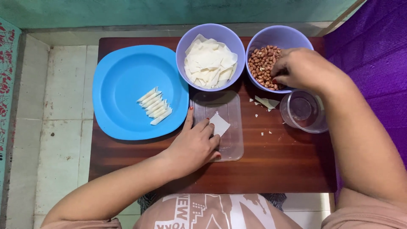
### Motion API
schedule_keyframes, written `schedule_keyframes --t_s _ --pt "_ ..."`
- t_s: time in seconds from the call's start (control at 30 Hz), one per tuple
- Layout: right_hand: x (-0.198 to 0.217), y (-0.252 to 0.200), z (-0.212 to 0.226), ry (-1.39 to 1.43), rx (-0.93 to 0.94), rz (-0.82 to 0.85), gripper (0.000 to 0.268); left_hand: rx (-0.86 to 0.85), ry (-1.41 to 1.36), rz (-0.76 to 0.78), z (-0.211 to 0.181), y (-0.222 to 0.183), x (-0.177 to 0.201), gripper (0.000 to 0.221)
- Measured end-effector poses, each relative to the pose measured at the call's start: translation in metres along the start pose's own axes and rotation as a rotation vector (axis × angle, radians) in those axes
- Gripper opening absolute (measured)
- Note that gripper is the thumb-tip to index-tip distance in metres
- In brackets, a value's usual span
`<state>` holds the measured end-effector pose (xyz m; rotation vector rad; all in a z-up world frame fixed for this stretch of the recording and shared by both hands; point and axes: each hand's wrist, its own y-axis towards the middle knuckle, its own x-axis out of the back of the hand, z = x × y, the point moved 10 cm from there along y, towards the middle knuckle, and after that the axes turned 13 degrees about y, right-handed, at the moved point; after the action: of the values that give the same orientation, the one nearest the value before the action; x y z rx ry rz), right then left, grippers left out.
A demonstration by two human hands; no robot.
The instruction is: Rolling thin strips of meat and preparing small packets with peanuts on a low table.
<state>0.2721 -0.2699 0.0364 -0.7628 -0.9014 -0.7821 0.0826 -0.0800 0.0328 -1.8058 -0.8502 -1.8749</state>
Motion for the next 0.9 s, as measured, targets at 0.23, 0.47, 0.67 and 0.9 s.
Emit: schedule_keyframes --t_s 0.23,0.47,0.67,0.9 --pt "-0.023 0.018 -0.022 -0.177 -0.020 0.008 0.020 0.074 -0.006 0.242 0.004 -0.001 -0.018 0.041" --pt "-0.007 0.006 -0.011 -0.045 -0.009 -0.019 0.022 0.102 -0.063 0.006 0.008 -0.007 -0.005 0.031" --pt "0.014 -0.011 -0.002 -0.051 0.037 -0.121 0.026 0.079 -0.095 -0.114 0.009 -0.011 0.001 0.028" --pt "0.025 -0.018 -0.002 -0.115 0.079 -0.246 0.028 0.071 -0.056 -0.138 0.009 -0.014 -0.003 0.032"
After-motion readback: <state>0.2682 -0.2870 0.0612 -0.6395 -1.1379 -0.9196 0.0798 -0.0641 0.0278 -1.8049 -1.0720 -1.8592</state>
